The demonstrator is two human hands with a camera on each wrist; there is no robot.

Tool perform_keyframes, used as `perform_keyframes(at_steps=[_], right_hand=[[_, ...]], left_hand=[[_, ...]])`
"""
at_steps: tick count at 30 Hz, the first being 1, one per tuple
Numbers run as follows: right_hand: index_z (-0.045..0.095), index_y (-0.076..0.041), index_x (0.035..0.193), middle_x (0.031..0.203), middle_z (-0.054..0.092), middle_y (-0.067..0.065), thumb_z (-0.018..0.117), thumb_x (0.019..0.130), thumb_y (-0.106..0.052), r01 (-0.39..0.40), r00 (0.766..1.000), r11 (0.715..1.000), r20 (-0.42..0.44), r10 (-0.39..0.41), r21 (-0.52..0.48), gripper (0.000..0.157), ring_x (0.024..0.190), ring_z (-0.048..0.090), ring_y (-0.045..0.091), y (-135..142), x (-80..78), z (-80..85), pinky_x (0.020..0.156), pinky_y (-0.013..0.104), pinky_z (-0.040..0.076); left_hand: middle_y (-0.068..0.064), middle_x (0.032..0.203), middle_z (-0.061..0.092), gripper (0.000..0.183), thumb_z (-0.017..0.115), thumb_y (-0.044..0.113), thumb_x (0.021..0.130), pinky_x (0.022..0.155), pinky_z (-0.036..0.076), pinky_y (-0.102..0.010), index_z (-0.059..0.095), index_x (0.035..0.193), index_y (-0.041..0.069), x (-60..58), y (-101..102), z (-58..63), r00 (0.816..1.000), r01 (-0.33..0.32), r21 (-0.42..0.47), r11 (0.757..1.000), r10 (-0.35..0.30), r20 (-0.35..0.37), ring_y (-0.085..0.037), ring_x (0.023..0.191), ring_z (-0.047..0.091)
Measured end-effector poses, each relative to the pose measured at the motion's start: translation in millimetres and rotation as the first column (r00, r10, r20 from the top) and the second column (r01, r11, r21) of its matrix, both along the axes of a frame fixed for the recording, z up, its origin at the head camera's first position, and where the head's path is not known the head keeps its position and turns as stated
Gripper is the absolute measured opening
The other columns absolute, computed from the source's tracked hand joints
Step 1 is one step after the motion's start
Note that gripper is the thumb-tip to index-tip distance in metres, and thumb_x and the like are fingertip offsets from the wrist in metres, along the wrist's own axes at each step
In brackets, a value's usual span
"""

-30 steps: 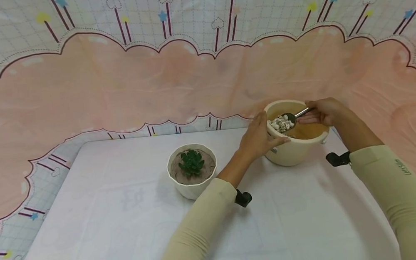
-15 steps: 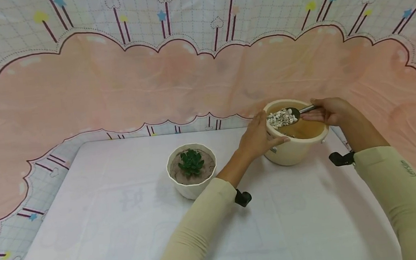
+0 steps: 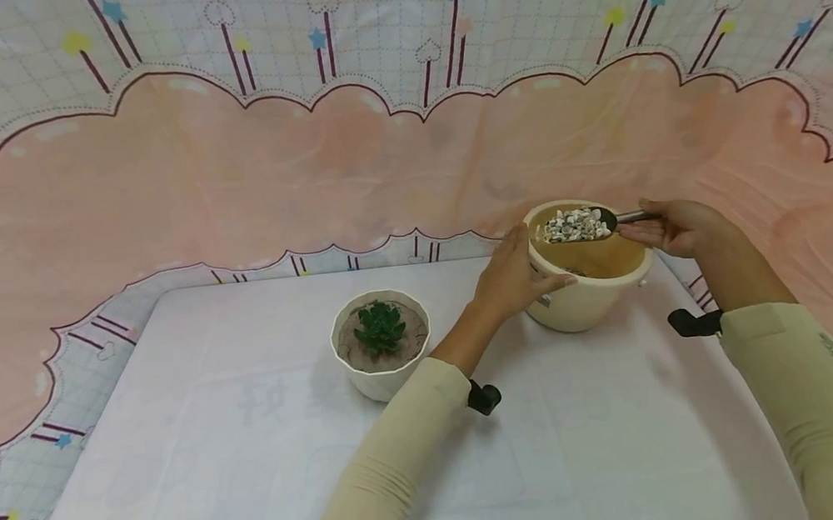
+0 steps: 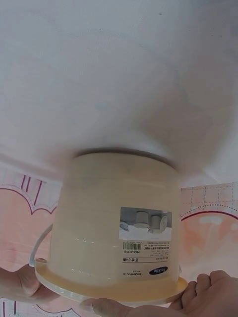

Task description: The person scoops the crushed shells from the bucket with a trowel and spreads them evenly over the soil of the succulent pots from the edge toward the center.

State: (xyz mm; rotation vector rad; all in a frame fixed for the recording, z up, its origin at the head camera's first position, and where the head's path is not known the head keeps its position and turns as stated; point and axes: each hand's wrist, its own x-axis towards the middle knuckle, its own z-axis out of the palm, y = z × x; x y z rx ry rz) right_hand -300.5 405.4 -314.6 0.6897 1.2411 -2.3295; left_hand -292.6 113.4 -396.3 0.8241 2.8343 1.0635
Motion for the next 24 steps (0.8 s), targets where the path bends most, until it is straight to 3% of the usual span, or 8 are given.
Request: perform_keyframes(at_steps=[9,24], right_hand=[[0.073,0.013,0.090,0.089,0.072,0.033,0.047,0.112,-0.024,0.069,0.997,0.993,0.042,-0.065,-0.091,0.050,0.084,0.077,0.042,8,6.4,-1.4,0.091,0.040,0.059],[0.073,0.005,0.090,0.088,0.072,0.033,0.049,0.111,-0.021,0.119,0.993,0.987,0.017,-0.118,-0.106,0.041,0.083,0.077,0.043,9,11.6,1.4,0.088,0.043,0.060]], left_hand=[[-0.013,0.173,0.022,0.119,0.077,0.066,0.088,0.122,0.033,-0.042,0.015,0.168,0.002,-0.5,-1,-2.9,1.000,0.006,0.020,1.000,-0.006,-0.004,-0.027,0.158,0.022],[-0.011,0.173,0.022,0.119,0.079,0.064,0.087,0.122,0.032,-0.041,0.016,0.168,0.003,-1.2,-1,-1.3,1.000,0.004,0.030,1.000,-0.004,-0.004,-0.025,0.159,0.021]])
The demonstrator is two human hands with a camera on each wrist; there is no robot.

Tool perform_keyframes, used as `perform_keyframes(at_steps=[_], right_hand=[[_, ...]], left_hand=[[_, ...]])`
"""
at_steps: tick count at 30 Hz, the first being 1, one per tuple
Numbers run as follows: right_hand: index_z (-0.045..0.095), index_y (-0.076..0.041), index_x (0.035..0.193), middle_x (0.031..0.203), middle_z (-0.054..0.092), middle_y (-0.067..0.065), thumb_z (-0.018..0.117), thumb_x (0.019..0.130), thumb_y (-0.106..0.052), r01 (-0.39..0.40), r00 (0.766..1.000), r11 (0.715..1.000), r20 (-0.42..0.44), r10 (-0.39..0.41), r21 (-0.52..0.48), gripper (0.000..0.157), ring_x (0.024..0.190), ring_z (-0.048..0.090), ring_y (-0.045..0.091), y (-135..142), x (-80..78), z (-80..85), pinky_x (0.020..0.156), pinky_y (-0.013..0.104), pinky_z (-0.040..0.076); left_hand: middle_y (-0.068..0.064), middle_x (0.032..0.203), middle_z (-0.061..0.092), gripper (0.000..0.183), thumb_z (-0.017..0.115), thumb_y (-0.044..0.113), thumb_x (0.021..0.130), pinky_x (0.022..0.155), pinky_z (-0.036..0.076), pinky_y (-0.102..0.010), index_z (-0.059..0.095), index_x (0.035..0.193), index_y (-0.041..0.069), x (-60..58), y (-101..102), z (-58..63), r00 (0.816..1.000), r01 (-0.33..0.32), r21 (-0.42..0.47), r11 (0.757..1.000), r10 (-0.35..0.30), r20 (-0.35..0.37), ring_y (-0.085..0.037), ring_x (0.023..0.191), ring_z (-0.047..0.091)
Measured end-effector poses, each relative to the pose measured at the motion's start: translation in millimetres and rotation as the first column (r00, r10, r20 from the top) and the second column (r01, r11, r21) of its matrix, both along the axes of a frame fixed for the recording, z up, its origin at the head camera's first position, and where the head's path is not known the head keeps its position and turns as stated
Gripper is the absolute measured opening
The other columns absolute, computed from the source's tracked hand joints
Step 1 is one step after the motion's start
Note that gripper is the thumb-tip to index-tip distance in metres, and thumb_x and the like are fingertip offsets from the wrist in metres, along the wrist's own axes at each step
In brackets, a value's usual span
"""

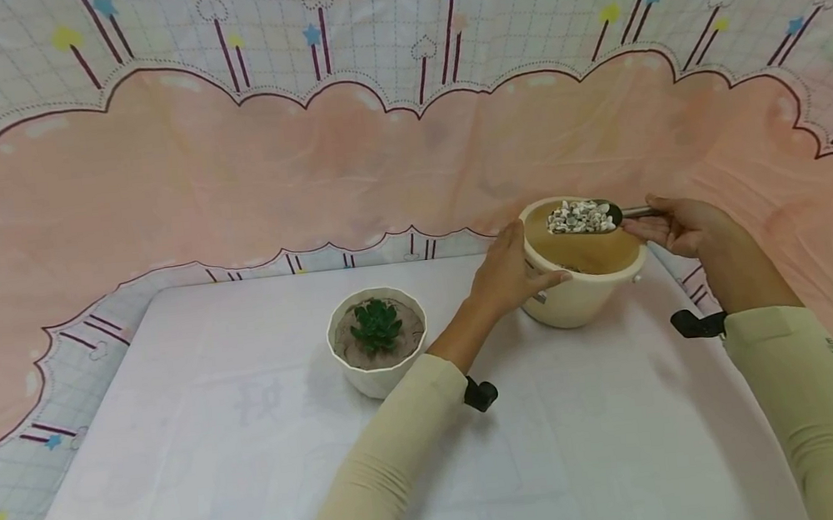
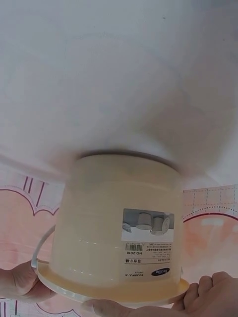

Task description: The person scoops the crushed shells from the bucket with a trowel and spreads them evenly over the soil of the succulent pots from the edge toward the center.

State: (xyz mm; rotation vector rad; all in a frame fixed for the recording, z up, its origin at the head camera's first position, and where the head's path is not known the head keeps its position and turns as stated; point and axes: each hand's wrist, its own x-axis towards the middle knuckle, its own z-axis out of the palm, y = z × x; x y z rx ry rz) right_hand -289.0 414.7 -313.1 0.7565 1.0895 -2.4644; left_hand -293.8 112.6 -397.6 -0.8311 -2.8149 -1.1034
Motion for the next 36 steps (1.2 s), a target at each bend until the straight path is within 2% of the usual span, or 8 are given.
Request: perform_keyframes(at_steps=[7,12,16,21,26,30,34,36], right_hand=[[0.073,0.006,0.090,0.088,0.073,0.031,0.051,0.110,-0.021,0.003,1.000,1.000,-0.021,-0.003,0.006,0.040,0.084,0.077,0.042,-5,2.4,4.2,0.089,0.042,0.059],[0.072,0.003,0.091,0.089,0.074,0.028,0.054,0.110,-0.021,0.009,0.999,0.999,-0.037,-0.008,0.035,0.036,0.083,0.078,0.040,-10,3.2,7.6,0.088,0.041,0.060],[0.072,0.001,0.092,0.088,0.073,0.029,0.054,0.109,-0.021,0.021,0.999,1.000,-0.043,-0.020,0.016,0.034,0.083,0.078,0.040,-14,3.4,11.0,0.088,0.042,0.060],[0.071,0.002,0.092,0.089,0.073,0.031,0.055,0.109,-0.018,0.025,0.999,1.000,-0.041,-0.025,-0.015,0.031,0.083,0.077,0.043,-22,5.1,14.2,0.088,0.044,0.060],[0.070,0.001,0.094,0.090,0.072,0.032,0.054,0.109,-0.014,0.014,0.997,0.999,-0.074,-0.016,-0.032,0.027,0.083,0.076,0.045,-33,6.7,15.5,0.089,0.045,0.060],[0.070,0.003,0.095,0.091,0.073,0.031,0.052,0.110,-0.014,-0.012,0.993,1.000,-0.113,0.013,0.005,0.029,0.083,0.077,0.043,-46,7.3,17.1,0.087,0.045,0.060],[0.067,0.000,0.100,0.090,0.072,0.032,0.052,0.110,-0.013,-0.031,0.990,0.999,-0.135,0.036,0.035,0.022,0.082,0.077,0.042,-59,7.8,17.2,0.086,0.044,0.061],[0.065,-0.003,0.102,0.089,0.072,0.033,0.052,0.110,-0.012,-0.034,0.990,0.999,-0.135,0.038,0.030,0.018,0.081,0.077,0.043,-65,8.3,16.3,0.085,0.045,0.061]], left_hand=[[-0.014,0.172,0.025,0.120,0.080,0.065,0.086,0.122,0.033,-0.042,0.019,0.167,0.002,-1.5,0,-0.3,1.000,-0.005,0.003,1.000,0.005,-0.008,-0.025,0.158,0.022],[-0.014,0.169,0.031,0.117,0.080,0.063,0.086,0.120,0.035,-0.039,0.023,0.165,0.000,-1.9,0,2.1,0.999,-0.010,-0.013,1.000,0.009,-0.041,-0.025,0.155,0.028],[-0.014,0.166,0.035,0.111,0.078,0.063,0.088,0.119,0.038,-0.040,0.026,0.164,-0.001,0.2,1,4.4,0.998,-0.014,-0.016,1.000,0.013,-0.060,-0.026,0.153,0.033],[-0.012,0.158,0.045,0.103,0.079,0.058,0.090,0.114,0.043,-0.043,0.031,0.163,0.002,6.4,-3,7.9,0.996,-0.022,0.026,0.999,0.024,-0.091,-0.028,0.146,0.041],[-0.015,0.164,0.039,0.098,0.074,0.057,0.095,0.119,0.037,-0.044,0.032,0.163,0.000,15.0,-14,14.7,0.994,-0.074,0.022,0.997,0.076,-0.073,-0.031,0.152,0.035],[-0.015,0.170,0.029,0.102,0.072,0.059,0.096,0.119,0.037,-0.048,0.027,0.165,-0.001,22.9,-25,23.4,0.991,-0.128,0.015,0.992,0.128,-0.039,-0.032,0.156,0.027],[-0.016,0.171,0.025,0.104,0.072,0.060,0.095,0.119,0.036,-0.051,0.023,0.166,0.002,32.5,-37,31.2,0.986,-0.158,0.014,0.987,0.158,-0.053,-0.035,0.157,0.024],[-0.017,0.171,0.025,0.104,0.073,0.060,0.095,0.122,0.030,-0.049,0.024,0.166,0.002,38.0,-43,33.6,0.984,-0.164,0.007,0.986,0.164,-0.070,-0.034,0.158,0.021]])
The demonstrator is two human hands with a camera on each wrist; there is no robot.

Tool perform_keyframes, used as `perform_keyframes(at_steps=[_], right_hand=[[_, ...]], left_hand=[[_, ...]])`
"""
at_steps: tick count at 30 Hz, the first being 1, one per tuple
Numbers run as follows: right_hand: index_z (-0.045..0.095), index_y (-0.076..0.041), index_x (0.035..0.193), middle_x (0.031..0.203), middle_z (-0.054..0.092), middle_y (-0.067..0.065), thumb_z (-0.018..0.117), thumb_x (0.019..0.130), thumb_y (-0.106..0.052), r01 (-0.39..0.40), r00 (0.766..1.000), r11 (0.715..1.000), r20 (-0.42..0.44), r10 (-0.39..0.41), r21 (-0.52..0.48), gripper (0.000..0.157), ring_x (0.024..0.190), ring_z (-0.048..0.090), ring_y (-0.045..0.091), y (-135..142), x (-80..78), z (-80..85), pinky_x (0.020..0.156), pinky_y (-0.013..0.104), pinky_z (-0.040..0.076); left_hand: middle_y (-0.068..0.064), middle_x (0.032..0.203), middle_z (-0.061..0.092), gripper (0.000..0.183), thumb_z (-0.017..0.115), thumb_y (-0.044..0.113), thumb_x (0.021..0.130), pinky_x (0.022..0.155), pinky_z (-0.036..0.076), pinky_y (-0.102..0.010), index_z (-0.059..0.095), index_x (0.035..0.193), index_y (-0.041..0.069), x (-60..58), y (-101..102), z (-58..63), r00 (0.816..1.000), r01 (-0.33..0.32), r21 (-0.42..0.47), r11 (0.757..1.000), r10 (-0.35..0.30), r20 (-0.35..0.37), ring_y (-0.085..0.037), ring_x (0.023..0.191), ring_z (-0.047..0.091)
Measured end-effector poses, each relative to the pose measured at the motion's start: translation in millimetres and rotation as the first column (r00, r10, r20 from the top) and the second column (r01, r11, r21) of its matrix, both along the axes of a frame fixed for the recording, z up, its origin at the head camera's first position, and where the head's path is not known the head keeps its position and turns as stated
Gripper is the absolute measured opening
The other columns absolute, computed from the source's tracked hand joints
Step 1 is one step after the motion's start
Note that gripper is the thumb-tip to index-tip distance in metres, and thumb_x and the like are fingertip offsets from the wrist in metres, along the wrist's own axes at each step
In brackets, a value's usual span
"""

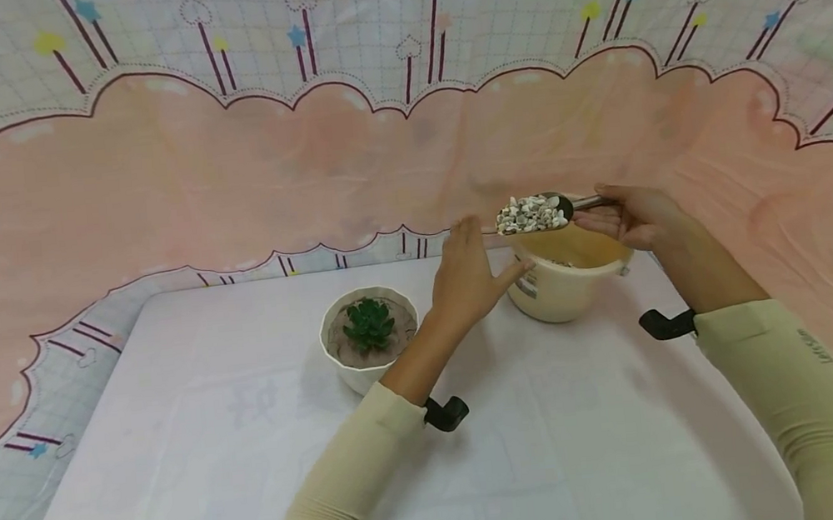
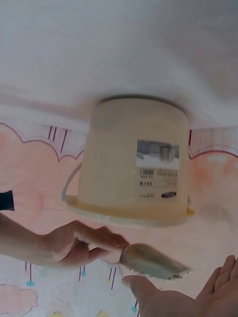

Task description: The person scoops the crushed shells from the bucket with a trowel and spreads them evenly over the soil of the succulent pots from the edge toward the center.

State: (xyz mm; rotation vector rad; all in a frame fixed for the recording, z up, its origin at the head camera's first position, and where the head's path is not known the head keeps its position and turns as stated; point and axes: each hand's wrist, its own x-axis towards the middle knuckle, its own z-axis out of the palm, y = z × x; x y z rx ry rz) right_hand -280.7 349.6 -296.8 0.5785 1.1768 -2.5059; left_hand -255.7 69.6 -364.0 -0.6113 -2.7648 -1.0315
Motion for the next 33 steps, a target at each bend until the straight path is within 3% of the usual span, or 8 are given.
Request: perform_keyframes(at_steps=[5,9,17,21,28,33], right_hand=[[0.065,-0.004,0.105,0.089,0.073,0.032,0.050,0.112,-0.012,-0.041,0.999,0.999,-0.016,0.041,0.005,0.019,0.079,0.077,0.043,-21,-0.4,-3.1,0.080,0.046,0.062],[0.064,-0.004,0.108,0.089,0.073,0.032,0.049,0.112,-0.012,-0.087,0.995,0.996,-0.039,0.087,0.023,0.018,0.080,0.077,0.040,-41,1.0,-4.7,0.080,0.045,0.062],[0.072,0.011,0.094,0.088,0.074,0.031,0.037,0.116,-0.015,-0.208,0.976,0.976,-0.046,0.211,0.063,0.049,0.079,0.078,0.037,-76,-1.8,-10.6,0.078,0.039,0.063],[0.070,0.014,0.092,0.087,0.074,0.030,0.034,0.116,-0.017,-0.248,0.967,0.967,-0.049,0.251,0.058,0.053,0.079,0.078,0.035,-88,-3.1,-17.6,0.080,0.037,0.062],[0.068,0.006,0.094,0.085,0.074,0.028,0.038,0.115,-0.015,-0.235,0.968,0.962,-0.062,0.245,0.138,0.042,0.076,0.078,0.035,-107,-4.4,-26.4,0.077,0.038,0.063],[0.064,0.007,0.101,0.086,0.074,0.028,0.036,0.116,-0.014,-0.239,0.966,0.958,-0.060,0.251,0.156,0.038,0.077,0.078,0.035,-122,-3.5,-29.4,0.079,0.039,0.063]], left_hand=[[-0.016,0.172,0.023,0.103,0.070,0.061,0.096,0.127,0.014,-0.041,0.024,0.165,0.000,13.5,-18,5.2,0.999,-0.013,-0.016,1.000,0.012,-0.037,-0.031,0.159,0.016],[-0.019,0.172,0.022,0.103,0.067,0.062,0.098,0.128,0.009,-0.041,0.022,0.165,-0.002,23.6,-33,10.0,0.999,-0.017,-0.007,1.000,0.017,-0.049,-0.032,0.160,0.014],[-0.017,0.174,0.016,0.107,0.066,0.063,0.097,0.128,0.006,-0.042,0.015,0.167,0.001,42.4,-69,13.1,0.998,-0.051,0.004,0.999,0.052,-0.033,-0.030,0.161,0.006],[-0.016,0.174,0.015,0.111,0.067,0.067,0.095,0.128,0.008,-0.044,0.016,0.167,0.001,50.5,-90,8.0,0.997,-0.078,0.007,0.997,0.079,-0.028,-0.029,0.161,0.005],[-0.021,0.172,0.019,0.107,0.071,0.057,0.096,0.126,0.013,-0.054,0.018,0.165,-0.005,64.0,-126,-7.6,0.993,-0.117,0.027,0.993,0.117,-0.033,-0.037,0.160,0.009],[-0.022,0.172,0.018,0.110,0.074,0.056,0.093,0.127,0.009,-0.053,0.018,0.165,-0.005,69.5,-148,-14.0,0.989,-0.148,0.031,0.989,0.148,-0.007,-0.036,0.160,0.005]])
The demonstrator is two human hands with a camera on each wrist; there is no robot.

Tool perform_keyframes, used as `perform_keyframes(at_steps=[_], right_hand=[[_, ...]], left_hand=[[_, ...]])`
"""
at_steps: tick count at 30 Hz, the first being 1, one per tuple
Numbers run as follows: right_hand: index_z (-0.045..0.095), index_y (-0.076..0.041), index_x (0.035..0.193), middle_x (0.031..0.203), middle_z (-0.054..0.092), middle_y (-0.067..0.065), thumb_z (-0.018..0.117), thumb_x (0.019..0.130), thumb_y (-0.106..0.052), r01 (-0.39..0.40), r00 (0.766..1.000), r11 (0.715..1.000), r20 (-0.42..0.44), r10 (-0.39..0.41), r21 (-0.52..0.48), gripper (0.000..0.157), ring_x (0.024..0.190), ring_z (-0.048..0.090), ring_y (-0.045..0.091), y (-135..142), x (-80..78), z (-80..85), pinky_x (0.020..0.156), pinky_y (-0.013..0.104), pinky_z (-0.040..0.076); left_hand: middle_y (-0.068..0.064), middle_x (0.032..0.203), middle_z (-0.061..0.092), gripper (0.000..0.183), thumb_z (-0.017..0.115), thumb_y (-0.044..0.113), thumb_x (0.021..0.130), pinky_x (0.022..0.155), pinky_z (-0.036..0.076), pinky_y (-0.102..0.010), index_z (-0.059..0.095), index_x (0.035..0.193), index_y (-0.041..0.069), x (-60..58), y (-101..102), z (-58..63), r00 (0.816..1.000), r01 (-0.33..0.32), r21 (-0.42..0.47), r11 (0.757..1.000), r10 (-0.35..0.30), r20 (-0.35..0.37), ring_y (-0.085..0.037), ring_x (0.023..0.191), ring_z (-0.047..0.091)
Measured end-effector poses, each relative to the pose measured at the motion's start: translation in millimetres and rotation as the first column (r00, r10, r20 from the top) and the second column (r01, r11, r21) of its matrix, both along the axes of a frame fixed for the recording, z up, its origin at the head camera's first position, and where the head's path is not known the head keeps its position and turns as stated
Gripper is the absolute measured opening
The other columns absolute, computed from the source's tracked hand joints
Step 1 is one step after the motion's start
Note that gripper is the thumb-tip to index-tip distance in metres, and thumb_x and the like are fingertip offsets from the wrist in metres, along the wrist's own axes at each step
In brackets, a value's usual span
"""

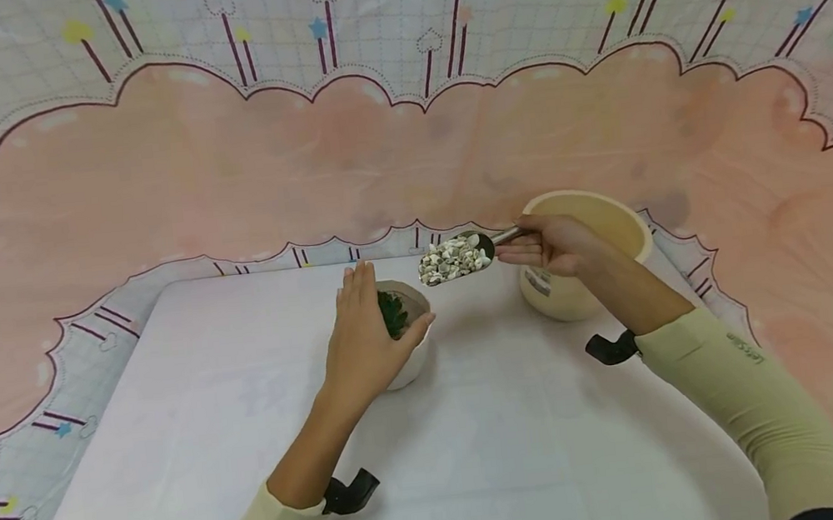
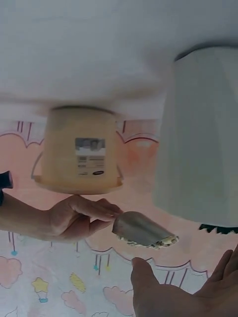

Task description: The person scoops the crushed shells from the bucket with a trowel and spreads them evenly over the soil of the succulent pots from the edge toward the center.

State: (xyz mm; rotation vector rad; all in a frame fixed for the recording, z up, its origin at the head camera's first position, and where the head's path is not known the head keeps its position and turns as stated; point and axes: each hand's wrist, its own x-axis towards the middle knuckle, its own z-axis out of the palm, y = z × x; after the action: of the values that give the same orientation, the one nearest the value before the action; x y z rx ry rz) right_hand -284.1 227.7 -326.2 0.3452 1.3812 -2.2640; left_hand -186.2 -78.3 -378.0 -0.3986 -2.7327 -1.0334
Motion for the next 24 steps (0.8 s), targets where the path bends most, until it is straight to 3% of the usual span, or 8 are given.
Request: perform_keyframes(at_steps=[6,14,24], right_hand=[[0.058,0.005,0.112,0.086,0.074,0.028,0.037,0.116,-0.013,-0.004,1.000,1.000,-0.022,0.004,0.011,0.029,0.076,0.078,0.035,-14,6.5,-4.2,0.079,0.038,0.062],[0.051,0.001,0.113,0.085,0.074,0.025,0.036,0.116,-0.014,-0.003,1.000,0.999,-0.019,0.004,0.051,0.021,0.074,0.078,0.033,-26,17.5,-16.7,0.078,0.038,0.063],[0.051,0.008,0.118,0.085,0.075,0.025,0.036,0.117,-0.016,0.016,0.999,0.997,-0.036,-0.013,0.081,0.028,0.076,0.079,0.031,-26,26.1,-23.3,0.082,0.037,0.062]], left_hand=[[-0.023,0.172,0.014,0.119,0.076,0.064,0.088,0.128,0.006,-0.050,0.016,0.165,-0.005,2.4,-18,-8.7,0.999,-0.015,-0.023,1.000,0.016,0.042,-0.037,0.160,0.003],[-0.024,0.172,0.011,0.128,0.078,0.069,0.084,0.128,0.005,-0.051,0.013,0.164,-0.008,5.3,-34,-21.1,0.997,-0.030,-0.052,0.998,0.034,0.067,-0.038,0.160,0.001],[-0.029,0.171,0.009,0.133,0.084,0.064,0.081,0.127,0.005,-0.053,0.011,0.163,-0.012,8.7,-44,-30.3,0.992,-0.016,-0.067,0.998,0.025,0.127,-0.042,0.159,0.000]])
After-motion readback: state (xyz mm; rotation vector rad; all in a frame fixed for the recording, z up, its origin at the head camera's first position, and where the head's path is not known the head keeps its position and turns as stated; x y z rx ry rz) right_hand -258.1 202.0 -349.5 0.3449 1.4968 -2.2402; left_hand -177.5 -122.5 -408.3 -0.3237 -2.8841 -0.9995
